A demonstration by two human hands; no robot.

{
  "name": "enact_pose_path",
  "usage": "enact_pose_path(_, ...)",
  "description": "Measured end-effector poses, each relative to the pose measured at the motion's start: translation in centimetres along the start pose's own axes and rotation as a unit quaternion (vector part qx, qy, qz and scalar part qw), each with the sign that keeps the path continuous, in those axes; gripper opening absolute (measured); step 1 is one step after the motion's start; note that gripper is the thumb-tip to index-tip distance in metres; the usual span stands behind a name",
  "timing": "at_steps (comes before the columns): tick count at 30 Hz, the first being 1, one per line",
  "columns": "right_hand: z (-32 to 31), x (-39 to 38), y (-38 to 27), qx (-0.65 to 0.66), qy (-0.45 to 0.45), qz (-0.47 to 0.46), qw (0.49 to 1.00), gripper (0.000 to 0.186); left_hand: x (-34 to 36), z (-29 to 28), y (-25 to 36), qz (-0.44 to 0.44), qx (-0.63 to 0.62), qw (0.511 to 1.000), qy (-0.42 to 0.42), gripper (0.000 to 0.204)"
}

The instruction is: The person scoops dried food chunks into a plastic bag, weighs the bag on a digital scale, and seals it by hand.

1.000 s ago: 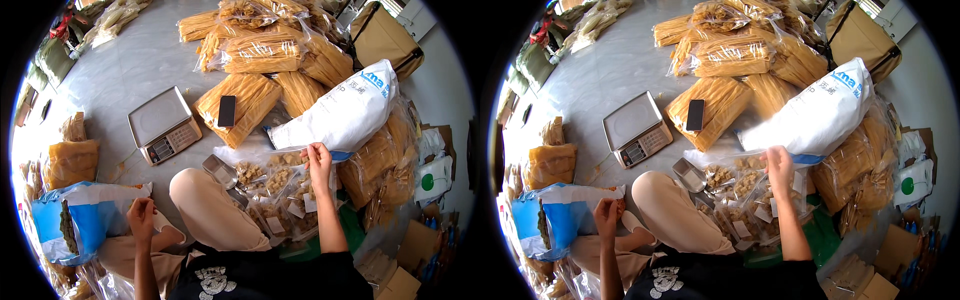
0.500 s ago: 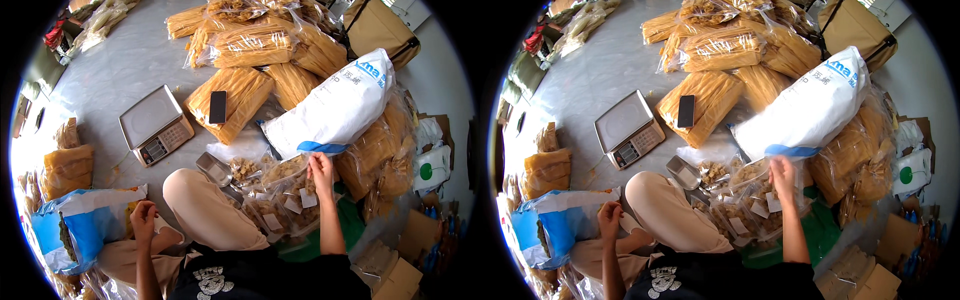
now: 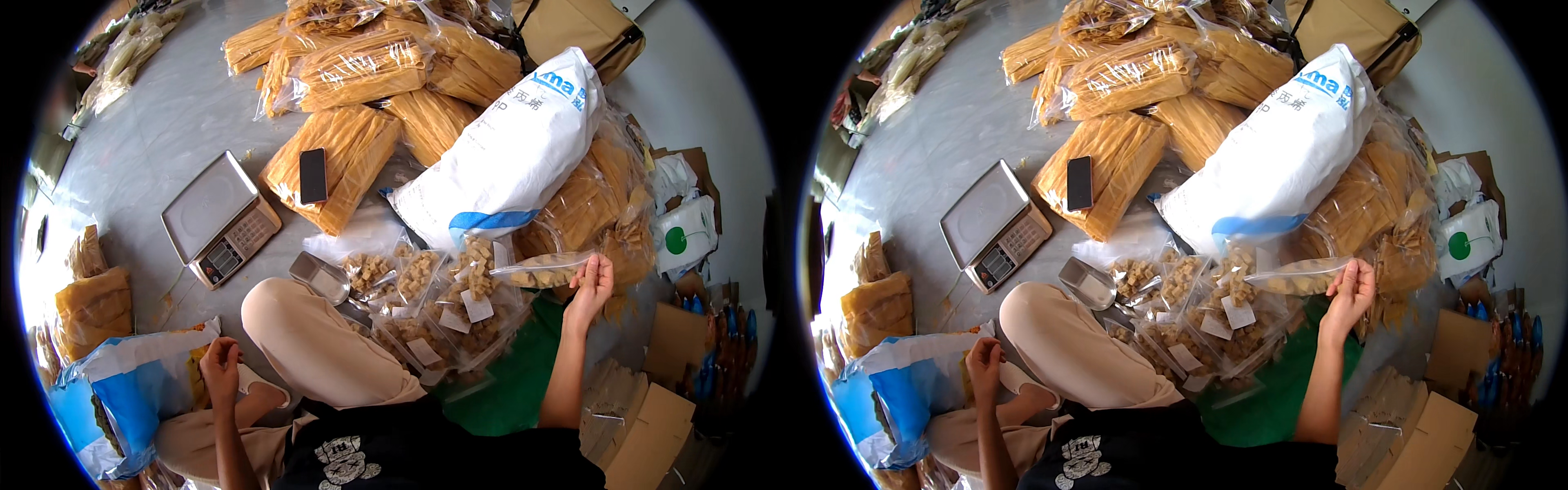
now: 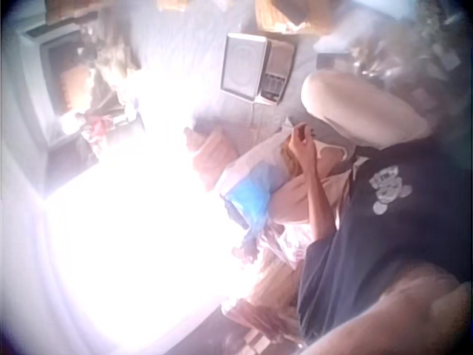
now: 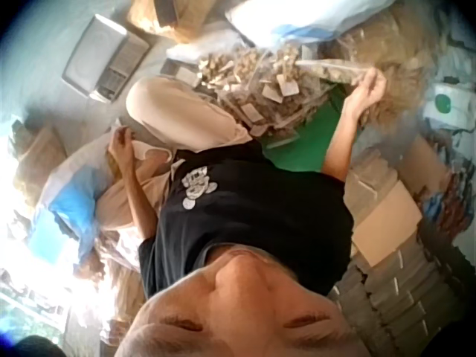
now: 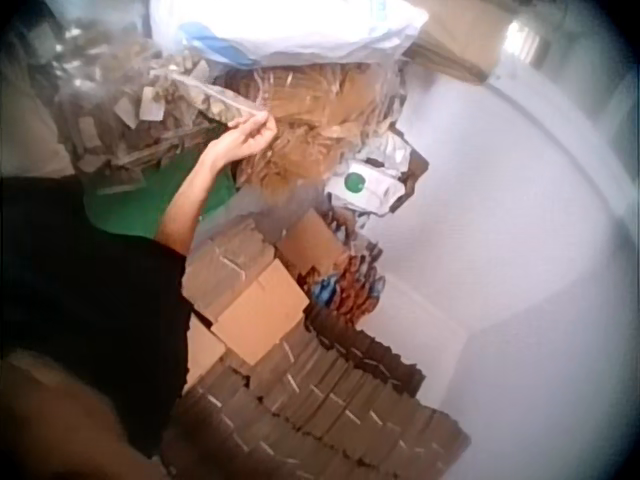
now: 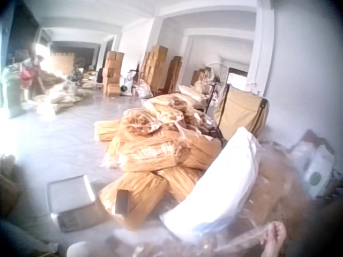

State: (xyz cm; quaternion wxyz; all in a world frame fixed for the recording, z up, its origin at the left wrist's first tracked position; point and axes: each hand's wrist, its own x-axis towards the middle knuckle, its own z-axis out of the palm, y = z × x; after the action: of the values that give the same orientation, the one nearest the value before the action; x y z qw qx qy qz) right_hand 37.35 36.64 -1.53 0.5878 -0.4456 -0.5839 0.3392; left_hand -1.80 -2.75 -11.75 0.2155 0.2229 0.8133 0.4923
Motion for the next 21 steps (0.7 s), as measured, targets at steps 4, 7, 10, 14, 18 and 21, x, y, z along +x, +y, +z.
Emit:
enact_pose_path(4,-1.7,0.3,1.1,-0.075,-0.015,0.039,0.996,0.013,0.1,-0.2,-0.2,0.001,0.001,1.0,0.002,0.004)
enact_pose_path(7,-4.9,0.8,5.1,-0.224,-0.078,0.067,0.969,0.013,0.3,-0.4,-0.7,0.003,0.012,1.0,0.001,0.004)
enact_pose_path(10,-4.2,-0.2,6.6,-0.343,-0.149,0.027,0.927,0.013,0.0,-0.3,-0.7,0.003,0.04,0.999,-0.001,0.004)
enact_pose_path(14,-2.6,-2.3,10.9,-0.317,-0.209,0.021,0.925,0.018,-0.5,0.1,-0.5,-0.003,0.051,0.999,-0.008,0.004)
enact_pose_path(18,5.0,-5.7,7.3,-0.427,-0.391,0.003,0.816,0.046,-1.1,-0.1,-0.9,-0.011,0.066,0.998,-0.017,0.004)
enact_pose_path(21,7.0,-8.2,11.4,-0.482,-0.491,-0.058,0.723,0.049,-1.4,-0.1,-0.6,0.003,0.093,0.995,-0.031,0.004)
